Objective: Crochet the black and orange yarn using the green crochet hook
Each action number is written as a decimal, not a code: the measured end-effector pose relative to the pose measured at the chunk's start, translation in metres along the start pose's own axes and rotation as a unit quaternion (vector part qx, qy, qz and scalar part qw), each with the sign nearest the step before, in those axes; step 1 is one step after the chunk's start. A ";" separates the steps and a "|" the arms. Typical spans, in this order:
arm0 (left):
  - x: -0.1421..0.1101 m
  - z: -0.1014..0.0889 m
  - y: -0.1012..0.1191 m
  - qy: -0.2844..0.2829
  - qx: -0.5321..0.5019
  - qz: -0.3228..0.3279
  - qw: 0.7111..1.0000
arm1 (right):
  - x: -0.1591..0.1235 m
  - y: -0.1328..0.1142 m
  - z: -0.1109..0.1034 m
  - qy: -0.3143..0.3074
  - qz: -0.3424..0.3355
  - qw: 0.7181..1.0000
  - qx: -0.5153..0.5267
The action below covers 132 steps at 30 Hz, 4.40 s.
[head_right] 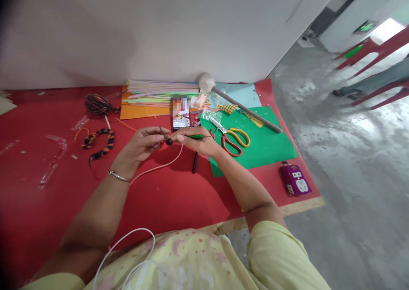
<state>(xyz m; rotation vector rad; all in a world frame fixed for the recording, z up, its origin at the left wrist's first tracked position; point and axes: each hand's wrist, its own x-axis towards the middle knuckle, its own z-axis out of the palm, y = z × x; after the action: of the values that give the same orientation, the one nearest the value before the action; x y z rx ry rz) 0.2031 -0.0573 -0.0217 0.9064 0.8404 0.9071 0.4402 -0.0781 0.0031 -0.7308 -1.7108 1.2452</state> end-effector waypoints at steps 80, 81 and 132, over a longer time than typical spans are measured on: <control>0.017 0.008 -0.025 0.096 -0.039 0.023 0.994 | 0.039 0.092 -0.023 0.096 0.007 0.804 -0.587; 0.017 0.008 -0.025 0.096 -0.039 0.024 0.994 | 0.039 0.091 -0.023 0.095 0.008 0.804 -0.587; 0.013 0.005 -0.011 0.114 -0.060 0.065 0.990 | 0.029 0.020 0.005 0.105 0.113 0.986 0.058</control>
<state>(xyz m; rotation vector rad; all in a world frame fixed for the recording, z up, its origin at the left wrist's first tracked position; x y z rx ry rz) 0.2153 -0.0505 -0.0330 0.7683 0.9176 1.1786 0.4217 -0.0492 -0.0071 -0.9701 -1.4017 1.3581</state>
